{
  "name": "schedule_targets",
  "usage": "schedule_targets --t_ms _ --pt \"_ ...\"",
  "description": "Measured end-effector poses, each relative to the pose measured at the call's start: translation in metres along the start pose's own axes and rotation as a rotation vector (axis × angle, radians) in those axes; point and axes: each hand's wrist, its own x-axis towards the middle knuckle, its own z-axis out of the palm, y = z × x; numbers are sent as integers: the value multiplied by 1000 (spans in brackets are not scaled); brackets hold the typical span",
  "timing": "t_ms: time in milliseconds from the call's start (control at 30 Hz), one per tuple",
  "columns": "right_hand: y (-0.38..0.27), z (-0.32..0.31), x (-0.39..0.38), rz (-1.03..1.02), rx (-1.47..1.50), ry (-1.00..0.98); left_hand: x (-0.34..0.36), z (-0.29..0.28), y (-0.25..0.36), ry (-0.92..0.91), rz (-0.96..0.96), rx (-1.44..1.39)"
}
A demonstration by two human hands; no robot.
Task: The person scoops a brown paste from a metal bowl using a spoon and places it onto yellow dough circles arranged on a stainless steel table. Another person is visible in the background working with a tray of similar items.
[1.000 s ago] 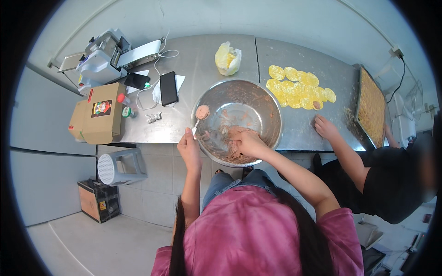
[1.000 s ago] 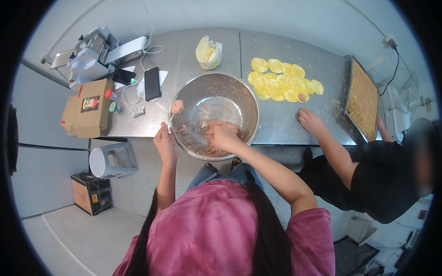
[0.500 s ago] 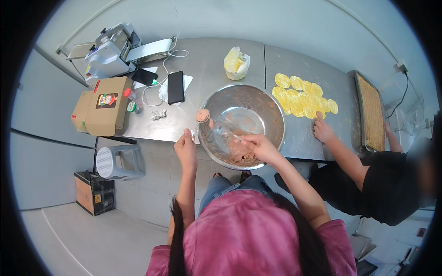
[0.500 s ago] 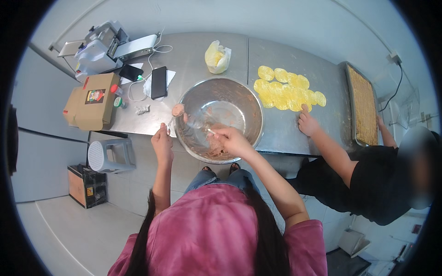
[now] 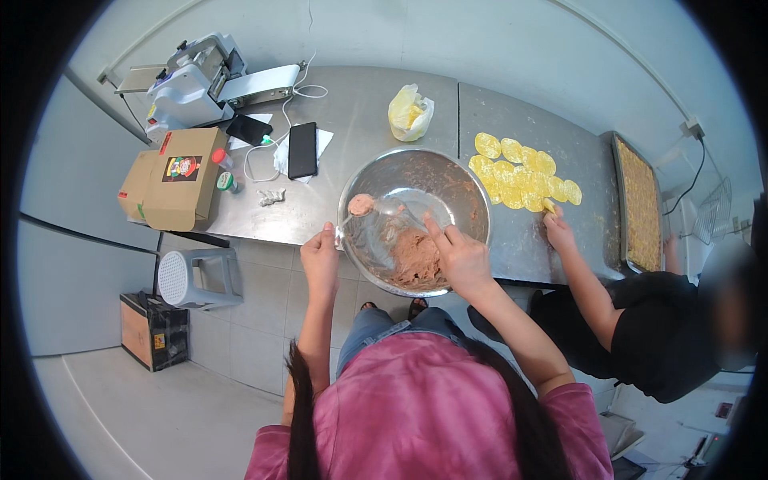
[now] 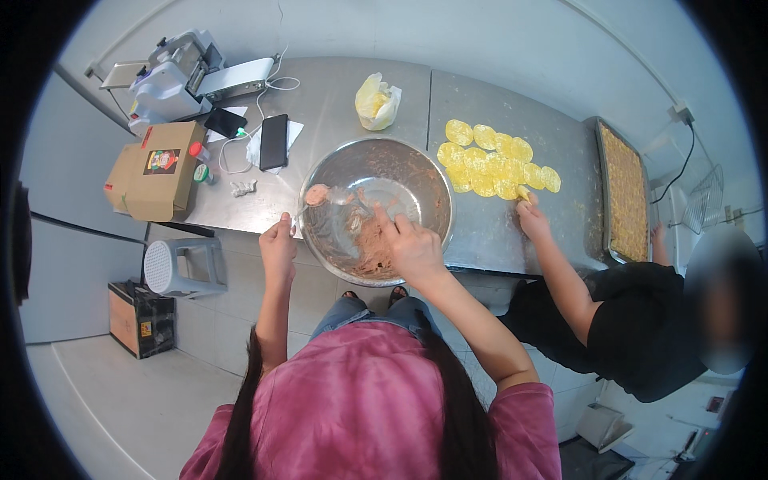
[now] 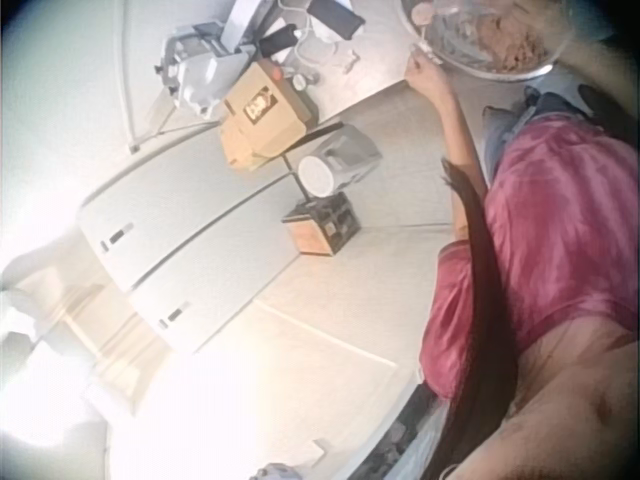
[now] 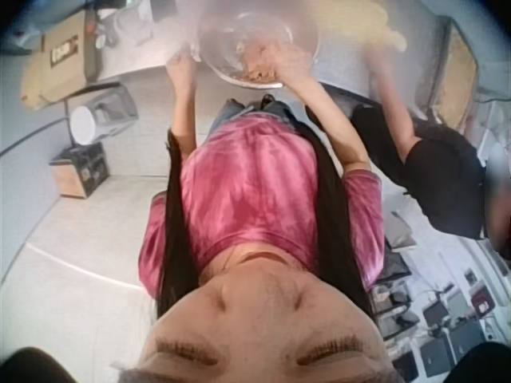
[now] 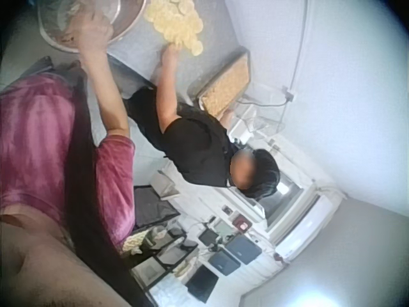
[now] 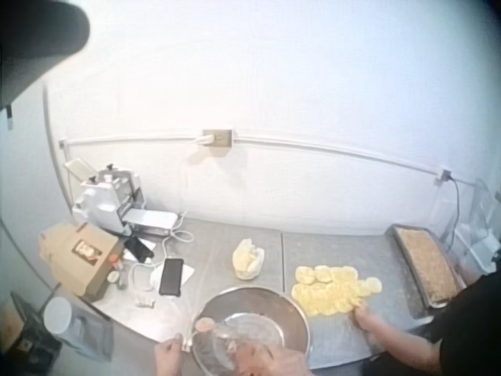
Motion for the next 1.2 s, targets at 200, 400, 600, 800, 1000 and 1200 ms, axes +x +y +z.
schedule_targets --t_ms 200,400,600,800,1000,1200 --pt "-13 18 1 -25 -86 69 -11 11 18 -66 -61 -103" --pt "-1 12 -9 -39 -75 79 -8 4 19 -75 -97 -118" --pt "-9 20 0 -27 -6 108 -12 12 28 -112 -67 -50" --pt "-9 28 -1 -63 -223 138 -14 19 24 -121 17 -62" --pt "-4 34 -5 -36 -197 131 -18 26 18 -126 65 -101" --pt "-2 30 -6 146 70 -14 -18 31 14 -148 119 -136"
